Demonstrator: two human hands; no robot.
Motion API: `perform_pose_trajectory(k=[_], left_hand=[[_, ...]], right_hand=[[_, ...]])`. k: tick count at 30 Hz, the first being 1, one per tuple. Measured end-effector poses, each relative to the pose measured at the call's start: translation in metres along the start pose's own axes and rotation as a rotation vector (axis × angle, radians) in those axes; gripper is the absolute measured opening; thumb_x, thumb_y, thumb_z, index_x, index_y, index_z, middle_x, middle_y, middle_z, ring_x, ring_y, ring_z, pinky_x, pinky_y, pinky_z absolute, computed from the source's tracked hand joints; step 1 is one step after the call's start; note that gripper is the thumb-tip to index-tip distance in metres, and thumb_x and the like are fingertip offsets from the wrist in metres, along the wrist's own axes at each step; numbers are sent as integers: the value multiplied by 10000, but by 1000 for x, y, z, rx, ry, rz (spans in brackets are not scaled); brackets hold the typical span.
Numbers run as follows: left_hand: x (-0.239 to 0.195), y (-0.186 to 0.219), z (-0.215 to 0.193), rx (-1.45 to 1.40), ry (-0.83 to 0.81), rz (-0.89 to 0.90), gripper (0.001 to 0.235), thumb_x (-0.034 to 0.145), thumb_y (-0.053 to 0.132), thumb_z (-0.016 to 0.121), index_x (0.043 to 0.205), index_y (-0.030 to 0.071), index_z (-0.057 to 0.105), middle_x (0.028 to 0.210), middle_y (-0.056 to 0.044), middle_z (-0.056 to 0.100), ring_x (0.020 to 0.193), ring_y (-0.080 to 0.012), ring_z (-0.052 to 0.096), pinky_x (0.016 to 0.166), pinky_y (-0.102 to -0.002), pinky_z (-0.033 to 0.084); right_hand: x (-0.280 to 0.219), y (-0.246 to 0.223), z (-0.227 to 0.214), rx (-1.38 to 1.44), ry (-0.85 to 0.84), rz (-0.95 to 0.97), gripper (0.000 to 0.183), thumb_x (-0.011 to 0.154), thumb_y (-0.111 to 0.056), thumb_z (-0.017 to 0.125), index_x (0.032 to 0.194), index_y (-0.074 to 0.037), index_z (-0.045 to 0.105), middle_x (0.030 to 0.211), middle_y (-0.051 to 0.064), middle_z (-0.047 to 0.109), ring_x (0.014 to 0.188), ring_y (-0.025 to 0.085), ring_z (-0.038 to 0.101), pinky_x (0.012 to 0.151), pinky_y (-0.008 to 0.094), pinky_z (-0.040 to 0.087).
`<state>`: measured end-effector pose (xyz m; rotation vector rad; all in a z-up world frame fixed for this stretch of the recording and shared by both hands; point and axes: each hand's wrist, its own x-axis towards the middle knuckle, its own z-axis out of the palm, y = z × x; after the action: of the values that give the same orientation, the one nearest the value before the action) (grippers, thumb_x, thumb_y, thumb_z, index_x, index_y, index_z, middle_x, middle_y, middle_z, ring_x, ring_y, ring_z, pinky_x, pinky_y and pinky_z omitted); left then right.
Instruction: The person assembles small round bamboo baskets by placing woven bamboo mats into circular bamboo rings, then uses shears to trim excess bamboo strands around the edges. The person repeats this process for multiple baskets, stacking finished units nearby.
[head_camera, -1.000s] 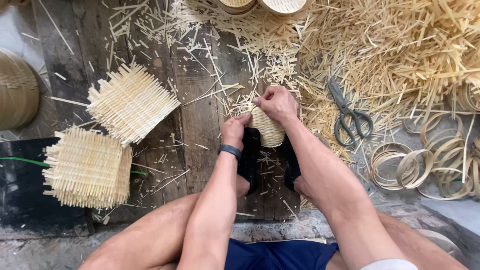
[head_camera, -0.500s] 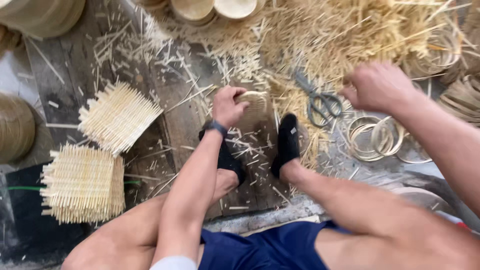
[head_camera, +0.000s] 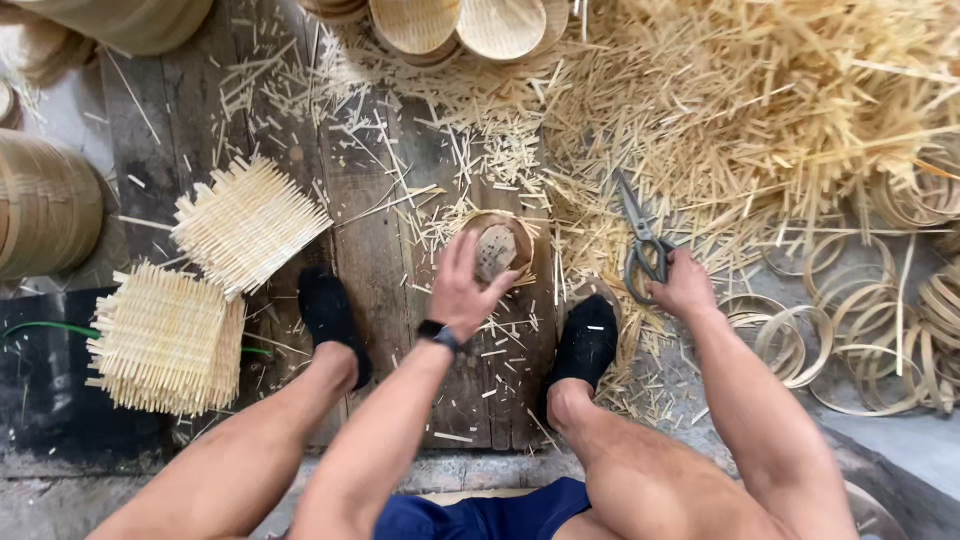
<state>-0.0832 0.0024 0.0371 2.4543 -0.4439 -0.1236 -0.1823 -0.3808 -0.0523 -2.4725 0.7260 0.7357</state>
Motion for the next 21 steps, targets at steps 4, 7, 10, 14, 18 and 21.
perform_pose_trajectory(k=[4,7,10,14,18,21], left_hand=[[18,18,25,23,48,-31,783,803,184,832,1495,64,487,1395,-164,570,1283,-381,548,1117,-482,498],[22,12,28,-16,76,180,799,815,113,818,1527,95,458,1438,-160,557,1292,-353,548,1129,-485,488],[27,2,31,5,41,303,836,815,84,807,1560,109,428,1462,-187,527,1315,-366,535,1148,-523,460],[38,-14,18,-137,-150,348,875,787,32,791,1569,177,427,1449,-148,537,1287,-370,536,1120,-453,486],[40,-21,1,-166,-185,425,924,720,-8,771,1556,208,441,1448,-116,542,1292,-367,535,1132,-425,469],[46,-14,-5,-118,-204,414,879,733,-16,754,1538,195,471,1447,-107,546,1294,-357,522,1138,-441,460]], right_hand=[[-15,-19,-37,230,-255,89,389,773,-150,747,1118,-21,619,926,188,724,857,305,723,813,416,590],[-60,-49,-57,558,-145,77,339,732,-139,812,1001,-48,627,831,110,687,734,217,668,682,359,571],[-124,-88,-57,910,100,-48,259,814,-189,812,907,-46,618,713,38,616,596,136,605,533,296,511],[-159,-145,-43,1074,290,-311,201,900,-225,770,875,-63,655,659,-13,631,550,65,608,480,219,478],[-135,-174,-32,800,-271,12,234,862,-275,738,835,-55,662,554,12,590,442,107,564,389,271,428],[-122,-165,-37,794,-488,205,329,830,-328,802,824,-37,649,556,24,575,447,143,547,409,303,431]])
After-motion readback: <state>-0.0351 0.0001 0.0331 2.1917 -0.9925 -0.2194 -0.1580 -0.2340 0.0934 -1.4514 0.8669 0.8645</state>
